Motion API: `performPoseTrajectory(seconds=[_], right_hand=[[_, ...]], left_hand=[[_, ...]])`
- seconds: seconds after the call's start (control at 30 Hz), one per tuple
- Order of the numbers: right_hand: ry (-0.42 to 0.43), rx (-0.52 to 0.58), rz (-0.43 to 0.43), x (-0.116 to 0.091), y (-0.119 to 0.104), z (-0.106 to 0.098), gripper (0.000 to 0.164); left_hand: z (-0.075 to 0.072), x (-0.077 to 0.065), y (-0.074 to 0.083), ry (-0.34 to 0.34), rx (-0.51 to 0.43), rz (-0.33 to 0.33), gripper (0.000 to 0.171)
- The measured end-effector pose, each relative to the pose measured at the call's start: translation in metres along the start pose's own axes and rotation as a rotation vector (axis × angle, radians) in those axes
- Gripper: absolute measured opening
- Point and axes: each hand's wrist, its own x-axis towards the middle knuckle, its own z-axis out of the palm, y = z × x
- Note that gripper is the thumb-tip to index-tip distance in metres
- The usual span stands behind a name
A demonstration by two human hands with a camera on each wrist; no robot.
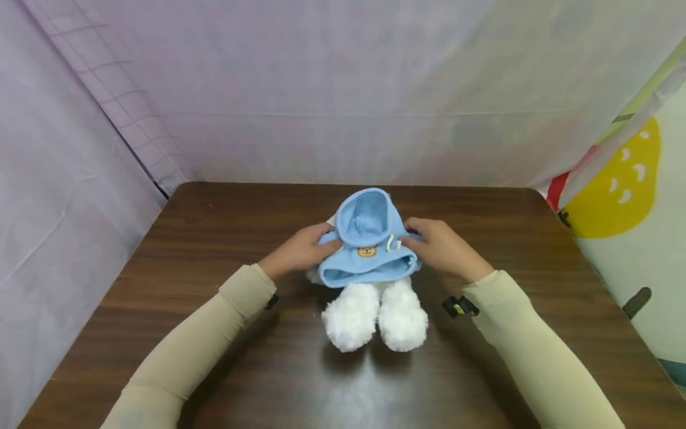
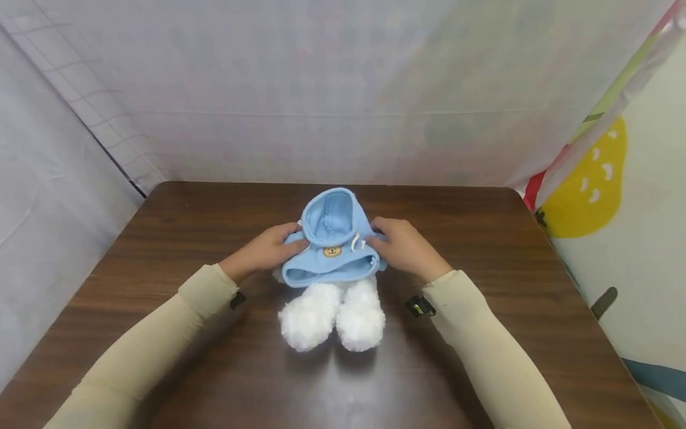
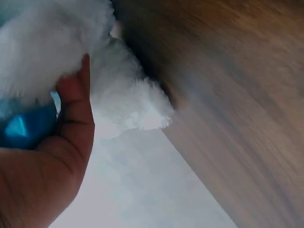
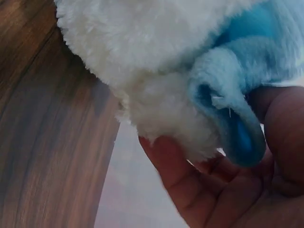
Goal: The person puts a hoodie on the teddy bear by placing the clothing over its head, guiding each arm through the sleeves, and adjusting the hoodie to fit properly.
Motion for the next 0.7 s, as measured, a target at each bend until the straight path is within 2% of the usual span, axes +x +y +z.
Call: performPoseTrajectory(seconds=[0.2,0.27,0.37,0.5,0.7], right_hand=[[-0.077,-0.033,-0.066,0.002,-0.008,-0.003,0.013],[-0.083,-0.055,-0.103,0.003,-0.014,-0.008,0.011],[-0.064,-0.073,-0.137,0.007,-0.024,-0.019,0.009],[-0.019,-0.067,-0.124,0.016,-0.034,-0.037,0.011],[0.085,-0.029,-0.073,0.042,-0.043,-0.060,0.016]], left_hand=[[-0.016,-0.013,-0.008,-0.071,-0.050,-0.041,0.023],[-0.023,-0.015,-0.010,-0.079,-0.074,-0.032,0.019],[-0.037,-0.014,-0.011,-0.068,-0.108,0.017,0.015],[-0.057,-0.009,-0.004,-0.017,-0.118,0.080,0.016],[-0.088,0.006,0.018,0.125,-0.117,0.095,0.024]])
